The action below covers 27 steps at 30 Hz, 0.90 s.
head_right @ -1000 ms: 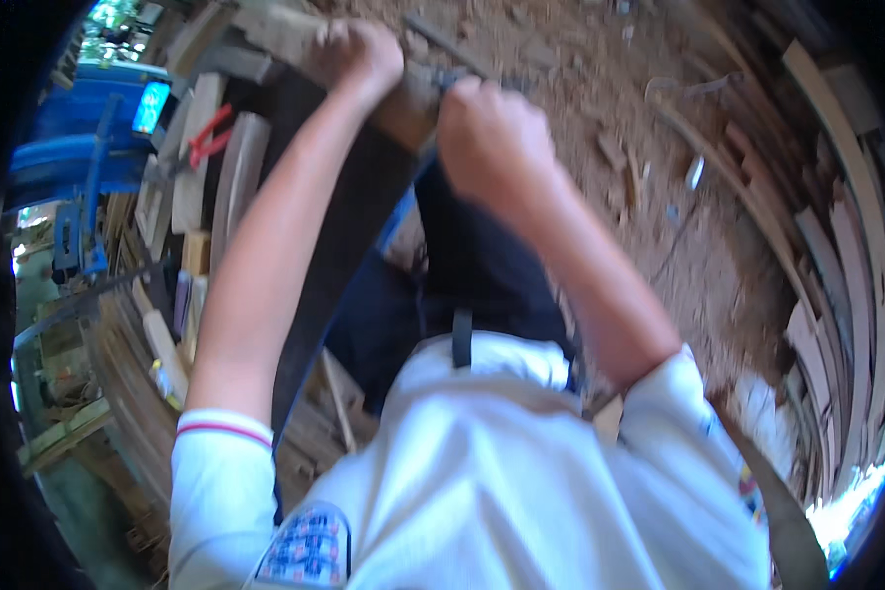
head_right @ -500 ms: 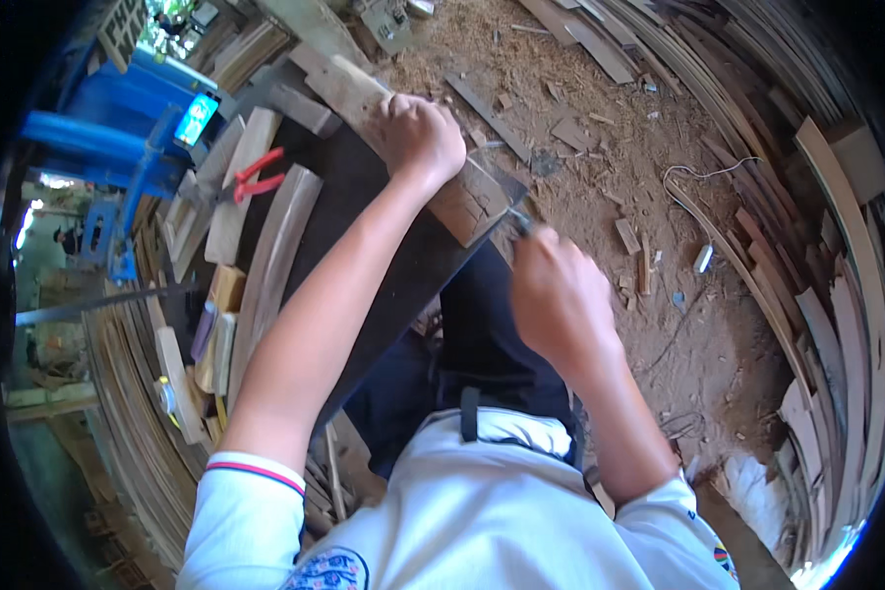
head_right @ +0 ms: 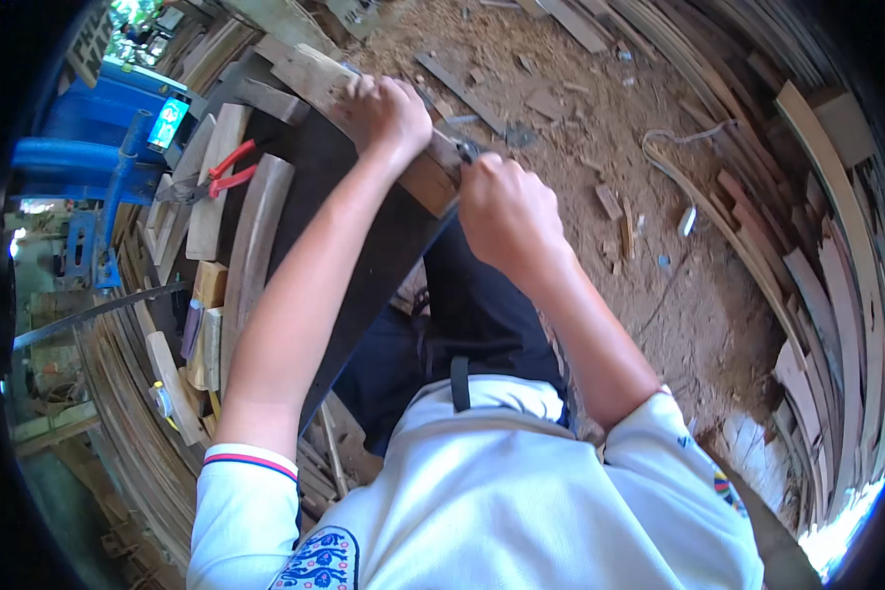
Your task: The person sands a small wooden piece using sandpaper, cuts it with a small hand saw, measures wooden blocks with a tape measure, and brushes a wooden block with a brush.
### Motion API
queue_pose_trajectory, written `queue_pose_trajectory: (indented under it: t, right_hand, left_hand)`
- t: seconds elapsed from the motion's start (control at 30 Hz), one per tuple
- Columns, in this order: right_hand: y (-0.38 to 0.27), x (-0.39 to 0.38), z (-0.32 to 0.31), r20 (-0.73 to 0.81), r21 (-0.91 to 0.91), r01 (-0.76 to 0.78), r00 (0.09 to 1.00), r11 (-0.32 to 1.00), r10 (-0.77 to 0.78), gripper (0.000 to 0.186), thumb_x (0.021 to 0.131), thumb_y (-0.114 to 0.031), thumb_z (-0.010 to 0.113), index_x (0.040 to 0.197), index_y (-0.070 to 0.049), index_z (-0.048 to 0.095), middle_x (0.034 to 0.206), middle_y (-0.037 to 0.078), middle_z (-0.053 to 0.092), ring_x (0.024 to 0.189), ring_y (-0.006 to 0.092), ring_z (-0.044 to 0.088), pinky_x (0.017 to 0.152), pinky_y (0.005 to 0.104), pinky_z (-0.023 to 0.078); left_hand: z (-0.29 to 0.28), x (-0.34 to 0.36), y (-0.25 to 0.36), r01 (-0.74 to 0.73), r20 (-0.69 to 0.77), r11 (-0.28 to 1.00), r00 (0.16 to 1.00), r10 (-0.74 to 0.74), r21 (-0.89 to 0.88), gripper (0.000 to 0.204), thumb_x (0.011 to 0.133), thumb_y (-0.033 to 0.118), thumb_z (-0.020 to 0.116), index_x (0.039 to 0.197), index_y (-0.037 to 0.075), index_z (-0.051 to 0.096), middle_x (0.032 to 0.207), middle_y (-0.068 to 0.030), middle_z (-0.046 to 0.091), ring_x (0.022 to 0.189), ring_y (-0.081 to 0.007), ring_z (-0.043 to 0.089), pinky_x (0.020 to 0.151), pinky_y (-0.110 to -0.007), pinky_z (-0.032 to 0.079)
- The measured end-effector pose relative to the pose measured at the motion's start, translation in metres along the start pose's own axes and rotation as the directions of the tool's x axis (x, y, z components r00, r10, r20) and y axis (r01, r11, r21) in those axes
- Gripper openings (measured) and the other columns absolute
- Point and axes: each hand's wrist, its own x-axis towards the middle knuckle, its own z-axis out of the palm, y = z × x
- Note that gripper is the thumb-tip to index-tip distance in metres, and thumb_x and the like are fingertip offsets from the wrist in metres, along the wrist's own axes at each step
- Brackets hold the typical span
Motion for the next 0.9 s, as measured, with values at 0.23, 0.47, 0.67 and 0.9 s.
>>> queue_pose_trajectory:
  t: [0.23, 0.47, 0.67, 0.9]
  right_hand:
    - [-0.009, -0.007, 0.016, -0.063, 0.020, -0.077, 0.995, 0.997, 0.078, 0.035, 0.108, -0.030, 0.050, 0.095, 0.001, 0.059, 0.079, 0.031, 0.068, 0.076, 0.0523, 0.069, 0.067, 0.0602, 0.056]
    - [-0.006, -0.015, 0.027, -0.138, 0.048, -0.099, 0.985, 0.994, 0.105, 0.036, 0.109, -0.032, 0.050, 0.094, 0.000, 0.056, 0.073, 0.032, 0.066, 0.071, 0.0530, 0.068, 0.064, 0.0617, 0.055]
    - [-0.007, -0.013, 0.029, -0.134, 0.107, -0.128, 0.981, 0.986, 0.142, 0.035, 0.109, -0.033, 0.050, 0.094, -0.001, 0.056, 0.072, 0.031, 0.066, 0.073, 0.0537, 0.067, 0.066, 0.0622, 0.053]
    - [-0.019, -0.012, 0.015, -0.177, 0.258, -0.124, 0.969, 0.958, 0.174, 0.030, 0.106, -0.030, 0.056, 0.097, -0.001, 0.057, 0.074, 0.029, 0.067, 0.074, 0.0526, 0.065, 0.067, 0.0599, 0.048]
  left_hand:
    - [0.005, -0.004, -0.010, 0.062, -0.107, 0.986, 0.991, -0.079, -0.154, 0.043, 0.102, 0.024, 0.043, 0.108, -0.006, 0.073, 0.137, -0.0237, 0.060, 0.141, -0.0392, 0.045, 0.126, -0.063, 0.020]
    - [-0.013, -0.020, -0.016, 0.010, -0.030, 0.874, 0.999, -0.028, -0.485, 0.043, 0.108, 0.029, 0.044, 0.099, 0.000, 0.074, 0.127, -0.0215, 0.064, 0.133, -0.0396, 0.052, 0.123, -0.064, 0.025]
    - [-0.019, -0.054, -0.028, -0.207, -0.274, 0.886, 0.957, 0.095, -0.416, 0.034, 0.108, 0.025, 0.049, 0.103, -0.001, 0.069, 0.123, -0.0235, 0.061, 0.123, -0.0403, 0.053, 0.111, -0.055, 0.036]
    - [-0.032, -0.063, -0.031, -0.052, -0.310, 0.910, 0.947, -0.086, -0.412, 0.029, 0.108, 0.026, 0.051, 0.095, 0.004, 0.065, 0.108, -0.0194, 0.062, 0.109, -0.0390, 0.058, 0.093, -0.053, 0.043]
